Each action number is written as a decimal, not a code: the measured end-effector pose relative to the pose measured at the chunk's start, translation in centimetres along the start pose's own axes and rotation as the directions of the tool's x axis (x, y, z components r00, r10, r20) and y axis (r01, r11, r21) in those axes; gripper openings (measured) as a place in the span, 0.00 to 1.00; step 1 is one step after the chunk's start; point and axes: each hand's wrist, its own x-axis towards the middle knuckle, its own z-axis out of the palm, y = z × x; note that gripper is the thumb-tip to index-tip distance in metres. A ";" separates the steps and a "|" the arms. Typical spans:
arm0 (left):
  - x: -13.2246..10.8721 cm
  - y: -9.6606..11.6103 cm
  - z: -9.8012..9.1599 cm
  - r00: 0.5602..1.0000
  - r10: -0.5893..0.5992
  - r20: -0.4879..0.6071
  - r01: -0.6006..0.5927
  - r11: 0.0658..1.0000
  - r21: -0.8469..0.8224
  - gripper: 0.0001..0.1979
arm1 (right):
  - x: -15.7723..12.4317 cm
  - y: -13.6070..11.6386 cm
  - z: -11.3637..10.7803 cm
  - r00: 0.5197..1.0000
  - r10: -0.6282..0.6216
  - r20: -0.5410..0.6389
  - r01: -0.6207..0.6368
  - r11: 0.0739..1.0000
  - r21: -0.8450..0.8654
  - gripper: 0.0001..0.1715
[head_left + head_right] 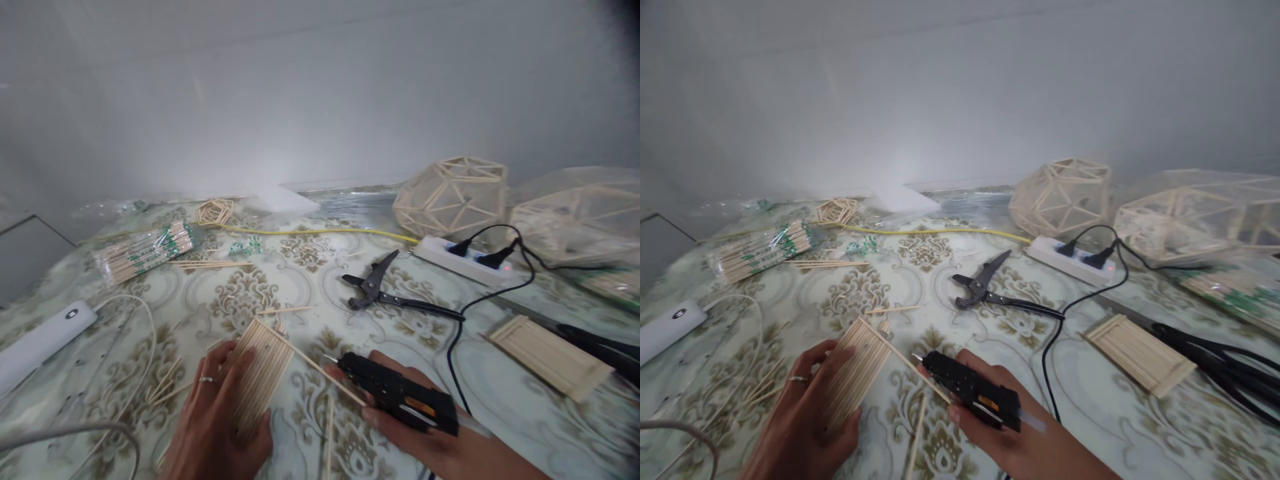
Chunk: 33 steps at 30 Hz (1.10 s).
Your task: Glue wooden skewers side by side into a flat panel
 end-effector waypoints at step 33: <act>-0.3 -1.5 -0.5 0.989 0.149 0.005 -0.149 0.989 0.012 0.31 | 0.9 -2.0 -1.0 0.941 -0.037 0.335 0.020 0.998 0.054 0.27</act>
